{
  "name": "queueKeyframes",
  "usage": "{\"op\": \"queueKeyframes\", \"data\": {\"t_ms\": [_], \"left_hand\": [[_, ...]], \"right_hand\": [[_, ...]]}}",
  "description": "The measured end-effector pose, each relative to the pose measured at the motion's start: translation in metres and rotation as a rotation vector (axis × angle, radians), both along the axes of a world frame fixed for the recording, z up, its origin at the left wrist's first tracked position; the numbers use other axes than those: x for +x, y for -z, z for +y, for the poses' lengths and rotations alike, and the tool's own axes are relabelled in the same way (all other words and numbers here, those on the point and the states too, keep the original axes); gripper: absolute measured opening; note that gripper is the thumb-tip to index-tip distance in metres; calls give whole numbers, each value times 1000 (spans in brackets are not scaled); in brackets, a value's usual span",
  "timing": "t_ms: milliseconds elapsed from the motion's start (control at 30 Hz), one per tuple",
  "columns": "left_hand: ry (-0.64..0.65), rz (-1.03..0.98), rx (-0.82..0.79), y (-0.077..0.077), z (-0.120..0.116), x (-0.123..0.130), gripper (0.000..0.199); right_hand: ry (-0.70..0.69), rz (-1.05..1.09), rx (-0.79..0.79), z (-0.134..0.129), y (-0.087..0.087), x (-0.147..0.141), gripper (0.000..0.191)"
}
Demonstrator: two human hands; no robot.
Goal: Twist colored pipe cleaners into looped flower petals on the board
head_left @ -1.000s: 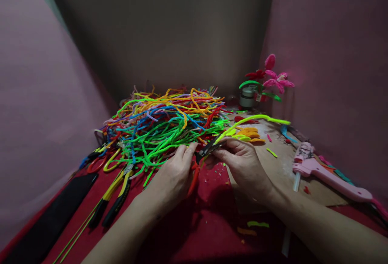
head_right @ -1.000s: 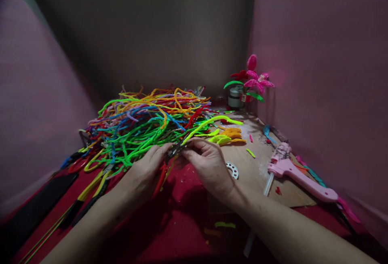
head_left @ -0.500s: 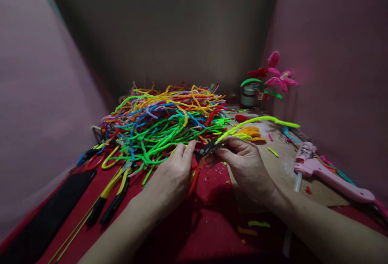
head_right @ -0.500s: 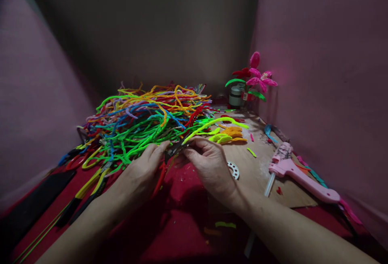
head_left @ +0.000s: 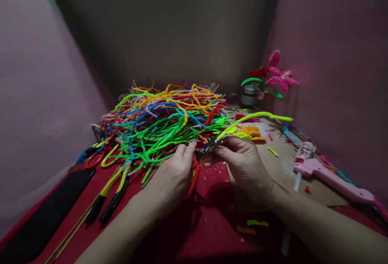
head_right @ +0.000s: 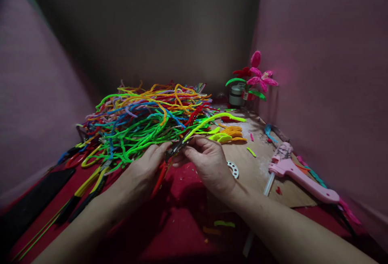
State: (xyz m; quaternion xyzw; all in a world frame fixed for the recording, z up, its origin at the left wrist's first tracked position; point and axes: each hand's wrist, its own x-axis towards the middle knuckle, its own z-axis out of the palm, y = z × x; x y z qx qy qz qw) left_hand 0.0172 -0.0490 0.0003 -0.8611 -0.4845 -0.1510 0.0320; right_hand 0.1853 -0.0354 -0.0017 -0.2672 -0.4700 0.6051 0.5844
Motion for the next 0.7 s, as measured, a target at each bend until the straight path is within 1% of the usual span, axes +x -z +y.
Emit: {"op": "queueKeyframes", "data": {"t_ms": [167,233,367,533,700], "left_hand": [[-57,70,36,1,2,-3,52],[-74,102,36,2,3,-3,52],[-68,133,25,4,3,-3,54],[-53,99,8,3,2,-3,54],[-72,65,14,6,3,-2,49]], "right_hand": [[16,117,25,3,-6,7,16],[26,172,13,5,-10,11,16],[57,228,-79,13,-13,14,6],[-8,257,-176,20,-6,15,12],[-25,310,-269,20,-4,14,9]]}}
